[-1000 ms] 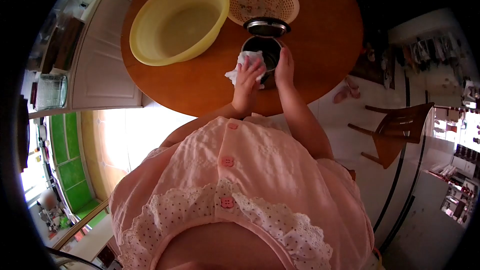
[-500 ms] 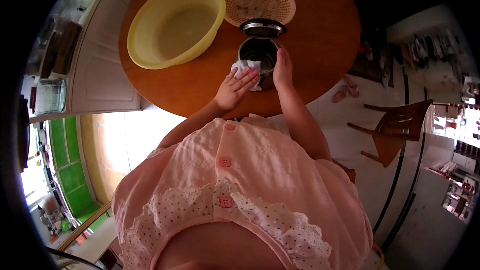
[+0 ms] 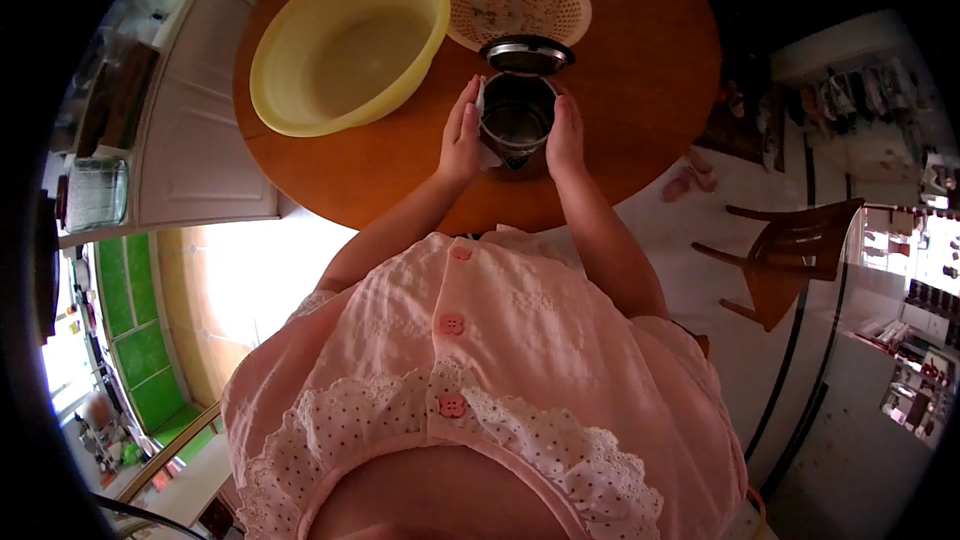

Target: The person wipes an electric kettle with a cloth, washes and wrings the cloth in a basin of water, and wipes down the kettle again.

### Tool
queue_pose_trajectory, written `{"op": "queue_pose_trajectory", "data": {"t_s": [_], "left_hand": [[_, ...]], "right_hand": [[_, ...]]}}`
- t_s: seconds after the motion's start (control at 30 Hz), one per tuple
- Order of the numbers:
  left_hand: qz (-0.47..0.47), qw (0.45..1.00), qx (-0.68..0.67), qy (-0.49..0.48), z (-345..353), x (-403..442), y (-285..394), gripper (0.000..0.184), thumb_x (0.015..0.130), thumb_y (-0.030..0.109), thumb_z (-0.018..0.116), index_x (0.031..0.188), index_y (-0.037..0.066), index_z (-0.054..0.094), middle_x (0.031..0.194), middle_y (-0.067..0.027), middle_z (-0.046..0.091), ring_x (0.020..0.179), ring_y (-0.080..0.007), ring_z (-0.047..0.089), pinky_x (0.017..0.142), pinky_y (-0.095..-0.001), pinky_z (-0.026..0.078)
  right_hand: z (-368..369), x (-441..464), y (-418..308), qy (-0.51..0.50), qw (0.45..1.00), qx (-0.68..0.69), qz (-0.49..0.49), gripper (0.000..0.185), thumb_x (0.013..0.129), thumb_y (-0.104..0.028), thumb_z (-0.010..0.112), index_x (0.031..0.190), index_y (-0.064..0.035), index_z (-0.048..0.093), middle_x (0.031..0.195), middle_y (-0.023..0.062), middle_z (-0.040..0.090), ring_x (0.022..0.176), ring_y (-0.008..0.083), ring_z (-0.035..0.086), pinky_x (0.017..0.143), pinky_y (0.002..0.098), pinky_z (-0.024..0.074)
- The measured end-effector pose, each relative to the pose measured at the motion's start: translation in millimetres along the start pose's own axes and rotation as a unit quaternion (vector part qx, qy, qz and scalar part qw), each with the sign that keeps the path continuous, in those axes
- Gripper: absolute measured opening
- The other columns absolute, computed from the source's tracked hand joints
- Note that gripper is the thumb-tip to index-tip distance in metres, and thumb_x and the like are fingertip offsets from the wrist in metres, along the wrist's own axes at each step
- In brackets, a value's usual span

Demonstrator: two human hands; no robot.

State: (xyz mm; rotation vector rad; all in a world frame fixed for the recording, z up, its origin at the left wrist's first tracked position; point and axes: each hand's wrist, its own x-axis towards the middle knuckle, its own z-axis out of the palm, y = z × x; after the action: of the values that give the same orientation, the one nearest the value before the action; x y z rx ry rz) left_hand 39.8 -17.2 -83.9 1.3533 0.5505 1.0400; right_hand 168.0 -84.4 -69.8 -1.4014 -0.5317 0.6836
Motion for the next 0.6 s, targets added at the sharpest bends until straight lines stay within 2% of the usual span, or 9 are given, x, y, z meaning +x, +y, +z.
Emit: {"op": "queue_pose_trajectory", "data": {"t_s": [0.13, 0.23, 0.43, 0.53, 0.6], "left_hand": [[-0.008, 0.999, -0.031, 0.032, -0.8, 2.8, -11.7, 0.037, 0.094, 0.018, 0.031, 0.124, -0.002, 0.039, 0.128, -0.0127, 0.041, 0.122, -0.0235, 0.034, 0.101, -0.0301, 0.024], [-0.075, 0.991, -0.091, 0.068, -4.7, -2.8, -25.0, 0.037, 0.094, 0.019, 0.030, 0.123, -0.001, 0.041, 0.123, -0.0115, 0.046, 0.115, -0.0213, 0.041, 0.097, -0.0287, 0.029], [-0.176, 0.977, -0.078, 0.096, -20.2, -5.3, -60.4, 0.039, 0.094, 0.026, 0.030, 0.120, 0.001, 0.045, 0.114, -0.0098, 0.051, 0.103, -0.0189, 0.048, 0.089, -0.0285, 0.037], [-0.252, 0.961, -0.034, 0.109, -31.1, -5.2, -76.4, 0.037, 0.093, 0.026, 0.033, 0.116, 0.003, 0.049, 0.107, -0.0081, 0.055, 0.095, -0.0170, 0.051, 0.083, -0.0287, 0.040], [-0.270, 0.956, -0.017, 0.111, -33.6, -3.5, -79.5, 0.035, 0.093, 0.025, 0.034, 0.115, 0.004, 0.050, 0.105, -0.0074, 0.056, 0.092, -0.0165, 0.051, 0.081, -0.0286, 0.040]], "right_hand": [[0.1, 0.6, -0.4, -0.025, 0.999, 0.025, -0.006, 0.045, 0.092, -0.034, 0.031, 0.121, -0.0006, 0.042, 0.120, 0.0110, 0.045, 0.110, 0.0202, 0.042, 0.094, 0.0292, 0.0301], [0.9, 2.0, 4.3, 0.008, 1.000, 0.004, -0.005, 0.043, 0.092, -0.032, 0.031, 0.120, -0.0008, 0.043, 0.119, 0.0104, 0.046, 0.109, 0.0197, 0.043, 0.094, 0.0290, 0.0308], [4.4, -2.9, -5.6, -0.005, 0.999, 0.031, 0.006, 0.041, 0.092, -0.031, 0.031, 0.118, -0.0018, 0.045, 0.118, 0.0095, 0.046, 0.108, 0.0190, 0.043, 0.093, 0.0291, 0.0312], [3.5, -1.7, -4.3, -0.013, 0.999, 0.034, 0.005, 0.042, 0.092, -0.032, 0.031, 0.117, -0.0018, 0.045, 0.117, 0.0094, 0.047, 0.108, 0.0190, 0.044, 0.093, 0.0290, 0.0310], [2.2, -0.8, -1.9, -0.002, 1.000, 0.016, 0.006, 0.042, 0.092, -0.033, 0.031, 0.118, -0.0022, 0.044, 0.119, 0.0094, 0.046, 0.110, 0.0191, 0.042, 0.094, 0.0288, 0.0294]]}}
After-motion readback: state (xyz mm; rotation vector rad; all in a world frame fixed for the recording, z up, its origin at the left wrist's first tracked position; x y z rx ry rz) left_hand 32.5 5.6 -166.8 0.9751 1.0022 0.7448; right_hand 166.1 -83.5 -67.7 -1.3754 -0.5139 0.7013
